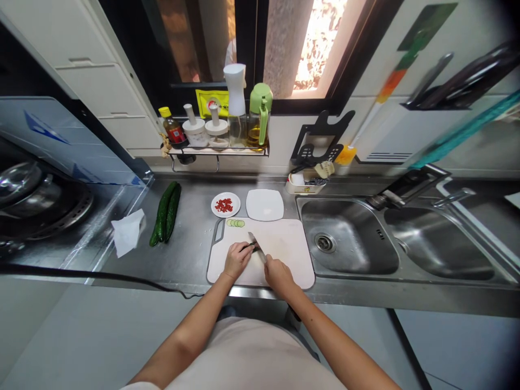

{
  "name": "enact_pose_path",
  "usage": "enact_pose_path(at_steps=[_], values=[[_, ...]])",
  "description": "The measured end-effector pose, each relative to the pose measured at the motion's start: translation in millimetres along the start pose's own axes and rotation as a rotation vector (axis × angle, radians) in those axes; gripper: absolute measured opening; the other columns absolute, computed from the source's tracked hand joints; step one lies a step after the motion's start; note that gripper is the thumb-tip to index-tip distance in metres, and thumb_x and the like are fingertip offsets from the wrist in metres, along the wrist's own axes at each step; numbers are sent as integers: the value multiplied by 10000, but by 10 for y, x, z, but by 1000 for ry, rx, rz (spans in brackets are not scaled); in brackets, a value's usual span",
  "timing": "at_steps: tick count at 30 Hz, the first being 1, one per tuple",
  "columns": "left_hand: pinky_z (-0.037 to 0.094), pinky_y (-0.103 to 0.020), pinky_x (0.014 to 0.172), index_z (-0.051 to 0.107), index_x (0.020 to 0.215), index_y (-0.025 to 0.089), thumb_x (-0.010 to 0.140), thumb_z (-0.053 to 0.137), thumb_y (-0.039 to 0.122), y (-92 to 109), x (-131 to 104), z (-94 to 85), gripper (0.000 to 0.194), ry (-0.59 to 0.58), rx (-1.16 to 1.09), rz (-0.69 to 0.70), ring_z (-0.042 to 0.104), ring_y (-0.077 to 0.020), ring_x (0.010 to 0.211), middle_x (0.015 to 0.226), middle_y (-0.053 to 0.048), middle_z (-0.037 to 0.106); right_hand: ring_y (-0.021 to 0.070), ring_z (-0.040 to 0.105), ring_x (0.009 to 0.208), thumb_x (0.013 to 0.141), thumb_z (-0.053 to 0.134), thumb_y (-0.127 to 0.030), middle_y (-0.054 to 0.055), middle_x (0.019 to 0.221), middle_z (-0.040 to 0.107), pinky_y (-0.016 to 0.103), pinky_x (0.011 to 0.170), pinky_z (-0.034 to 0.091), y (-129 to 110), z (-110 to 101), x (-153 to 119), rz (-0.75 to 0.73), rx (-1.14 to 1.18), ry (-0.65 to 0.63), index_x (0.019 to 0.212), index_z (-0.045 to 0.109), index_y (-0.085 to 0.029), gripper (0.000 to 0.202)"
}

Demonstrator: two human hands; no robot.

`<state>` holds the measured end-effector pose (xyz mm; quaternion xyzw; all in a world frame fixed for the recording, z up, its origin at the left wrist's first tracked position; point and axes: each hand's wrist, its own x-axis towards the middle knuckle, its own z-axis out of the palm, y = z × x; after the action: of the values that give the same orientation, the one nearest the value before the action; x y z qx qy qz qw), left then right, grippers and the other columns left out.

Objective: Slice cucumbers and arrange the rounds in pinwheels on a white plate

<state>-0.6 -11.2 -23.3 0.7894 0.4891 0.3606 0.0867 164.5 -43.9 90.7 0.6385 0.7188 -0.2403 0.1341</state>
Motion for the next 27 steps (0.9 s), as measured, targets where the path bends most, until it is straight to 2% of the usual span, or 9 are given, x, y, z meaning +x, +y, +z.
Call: enact_pose_path(at_steps=[10, 27], values=[[457, -334, 827, 672, 1059, 251, 896, 509, 246, 12, 8, -4, 230, 3, -4, -8, 559, -165, 935, 1001, -58, 636, 232, 637, 934, 898, 351, -120, 157, 933, 663, 277, 705, 399, 68, 49, -162, -11, 5, -15, 1116, 497, -122, 264], [464, -341, 831, 672, 1057, 244, 895, 505, 243, 8, 14, -2, 233, 6, -34, -22, 567, -165, 933, 995, -57, 644, 229, 644, 945, 893, 328, -100, 167, 962, 666, 297, 746, 431, -41, 36, 79, -25, 6, -6, 1101, 500, -121, 271]])
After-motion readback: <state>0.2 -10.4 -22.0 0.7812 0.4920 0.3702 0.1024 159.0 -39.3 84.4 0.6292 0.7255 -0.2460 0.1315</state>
